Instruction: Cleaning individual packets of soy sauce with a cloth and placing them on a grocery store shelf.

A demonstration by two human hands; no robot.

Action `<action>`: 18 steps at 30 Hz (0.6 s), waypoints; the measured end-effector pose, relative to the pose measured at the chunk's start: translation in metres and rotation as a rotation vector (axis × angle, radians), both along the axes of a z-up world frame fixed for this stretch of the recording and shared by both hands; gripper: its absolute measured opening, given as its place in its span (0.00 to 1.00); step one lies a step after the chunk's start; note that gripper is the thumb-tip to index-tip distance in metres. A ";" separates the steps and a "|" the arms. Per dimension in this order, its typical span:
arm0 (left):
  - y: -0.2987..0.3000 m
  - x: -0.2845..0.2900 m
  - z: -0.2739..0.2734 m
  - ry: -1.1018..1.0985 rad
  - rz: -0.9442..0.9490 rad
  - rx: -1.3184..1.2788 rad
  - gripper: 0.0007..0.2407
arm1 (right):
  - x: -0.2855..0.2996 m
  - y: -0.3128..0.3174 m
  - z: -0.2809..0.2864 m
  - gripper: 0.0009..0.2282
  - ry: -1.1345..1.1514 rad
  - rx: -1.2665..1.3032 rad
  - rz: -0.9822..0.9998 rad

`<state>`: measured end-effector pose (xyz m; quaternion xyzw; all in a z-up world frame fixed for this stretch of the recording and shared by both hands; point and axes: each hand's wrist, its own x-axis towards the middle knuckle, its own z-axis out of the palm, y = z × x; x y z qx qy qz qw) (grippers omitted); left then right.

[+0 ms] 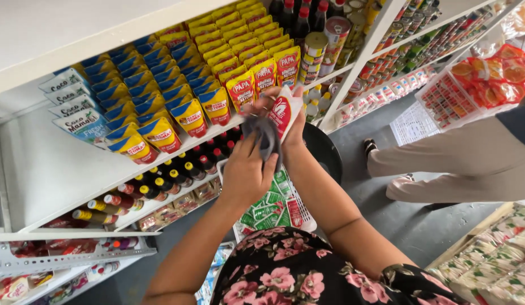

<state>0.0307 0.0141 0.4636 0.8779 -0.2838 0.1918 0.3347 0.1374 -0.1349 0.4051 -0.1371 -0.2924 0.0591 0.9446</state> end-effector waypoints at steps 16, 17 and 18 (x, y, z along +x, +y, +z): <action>0.051 0.048 0.224 -0.284 -0.047 0.008 0.15 | 0.045 0.053 0.160 0.20 -0.098 -0.712 -1.336; 0.052 0.056 0.236 -0.226 -0.015 0.075 0.13 | 0.053 0.057 0.170 0.20 -0.115 -0.646 -1.283; 0.052 0.065 0.249 -0.172 0.016 0.143 0.12 | 0.063 0.061 0.181 0.20 -0.134 -0.579 -1.231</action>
